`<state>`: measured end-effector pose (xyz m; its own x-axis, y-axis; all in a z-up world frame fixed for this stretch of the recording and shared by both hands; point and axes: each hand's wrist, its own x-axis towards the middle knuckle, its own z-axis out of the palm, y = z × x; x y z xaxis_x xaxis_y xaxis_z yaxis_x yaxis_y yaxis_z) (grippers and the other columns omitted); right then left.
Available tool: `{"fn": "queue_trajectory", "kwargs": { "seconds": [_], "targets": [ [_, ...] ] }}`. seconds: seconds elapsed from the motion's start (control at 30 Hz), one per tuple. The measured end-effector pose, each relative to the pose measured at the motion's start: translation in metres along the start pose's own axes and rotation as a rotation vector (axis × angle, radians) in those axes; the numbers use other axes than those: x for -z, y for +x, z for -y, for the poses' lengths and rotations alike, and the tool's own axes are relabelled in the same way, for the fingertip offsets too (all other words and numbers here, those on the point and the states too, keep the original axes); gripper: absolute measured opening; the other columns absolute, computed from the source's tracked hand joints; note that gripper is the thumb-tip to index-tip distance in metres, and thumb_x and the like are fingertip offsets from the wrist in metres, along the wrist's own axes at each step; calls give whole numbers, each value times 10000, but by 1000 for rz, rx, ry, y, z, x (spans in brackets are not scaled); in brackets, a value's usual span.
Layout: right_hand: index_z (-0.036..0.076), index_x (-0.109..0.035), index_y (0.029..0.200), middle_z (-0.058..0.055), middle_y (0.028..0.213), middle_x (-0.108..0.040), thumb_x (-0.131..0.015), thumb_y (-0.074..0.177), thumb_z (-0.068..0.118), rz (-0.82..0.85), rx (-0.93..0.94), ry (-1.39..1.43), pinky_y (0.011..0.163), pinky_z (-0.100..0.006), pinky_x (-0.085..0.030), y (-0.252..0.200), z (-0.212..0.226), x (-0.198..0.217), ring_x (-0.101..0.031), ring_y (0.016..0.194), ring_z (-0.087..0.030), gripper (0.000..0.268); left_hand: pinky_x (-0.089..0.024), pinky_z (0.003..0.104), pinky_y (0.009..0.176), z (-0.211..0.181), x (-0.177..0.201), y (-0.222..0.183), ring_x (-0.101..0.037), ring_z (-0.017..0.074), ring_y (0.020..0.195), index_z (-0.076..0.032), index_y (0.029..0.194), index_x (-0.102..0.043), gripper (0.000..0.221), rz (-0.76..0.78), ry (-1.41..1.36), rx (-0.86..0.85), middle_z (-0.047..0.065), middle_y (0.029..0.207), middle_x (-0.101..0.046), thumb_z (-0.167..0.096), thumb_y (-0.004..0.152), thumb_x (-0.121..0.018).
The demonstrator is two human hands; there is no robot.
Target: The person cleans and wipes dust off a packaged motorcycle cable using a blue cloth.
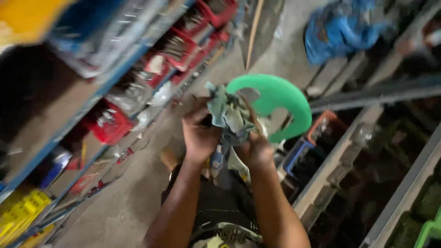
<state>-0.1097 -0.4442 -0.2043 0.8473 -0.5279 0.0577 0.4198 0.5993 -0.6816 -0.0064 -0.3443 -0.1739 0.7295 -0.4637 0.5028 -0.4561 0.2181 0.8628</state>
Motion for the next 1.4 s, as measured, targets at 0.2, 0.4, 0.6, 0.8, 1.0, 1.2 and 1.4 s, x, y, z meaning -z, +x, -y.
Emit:
{"fn": "queue_trajectory", "kwargs": {
  "seconds": [0.2,0.4,0.6,0.8,1.0,1.2,1.4],
  "targets": [
    [24,-641,1345,-59,1172,-698,-772,796,219,-364,31,-505,918,-322,-543,-27,-81,217,-664,1032,-176,597,-522,442,932,138,-78,-50,-609,379,1101,-22,1000,-723,345,348,204,19,183,1141,-623,36,669,-644],
    [66,-659,992,-3,874,-614,-705,830,88,-673,-33,-636,700,-281,-470,-56,-153,344,-555,789,-116,170,-583,366,841,314,-88,-125,-695,279,943,-51,956,-749,174,510,202,462,125,986,-679,18,850,-628],
    [64,-734,888,-13,775,-687,-634,929,139,-824,-421,-812,658,-278,-458,-78,-229,478,-575,705,-121,131,-595,338,850,461,-74,-172,-761,222,966,-56,1118,-743,324,495,268,658,100,1049,-780,24,864,-558],
    [-19,-749,1005,-87,889,-736,-726,963,214,-929,-603,-699,721,-384,-486,-87,-297,566,-624,806,-199,238,-561,357,952,559,-88,-195,-739,254,1060,-20,1271,-697,361,576,369,736,144,1141,-766,16,914,-655],
    [-4,-610,1255,-125,1074,-702,-836,804,223,-957,-255,-1100,862,-401,-538,-67,-315,605,-659,961,-287,554,-491,393,1106,638,-106,-245,-594,315,1333,-5,1510,-442,702,634,311,711,213,1445,-603,1,854,-695],
    [-25,-640,1257,-198,1131,-669,-918,719,234,-1123,-19,-1412,909,-456,-519,-98,-378,629,-653,1002,-385,659,-419,442,1117,599,-117,-233,-514,391,1327,14,1498,-391,858,544,489,733,235,1428,-521,-57,758,-818],
    [-9,-730,1066,-122,1070,-757,-890,821,285,-1167,-542,-946,926,-374,-519,-104,-353,634,-679,972,-231,415,-537,388,892,597,-109,-211,-652,284,1017,-5,1344,-501,641,516,493,747,164,1115,-661,-182,811,-809]
  ]
}}
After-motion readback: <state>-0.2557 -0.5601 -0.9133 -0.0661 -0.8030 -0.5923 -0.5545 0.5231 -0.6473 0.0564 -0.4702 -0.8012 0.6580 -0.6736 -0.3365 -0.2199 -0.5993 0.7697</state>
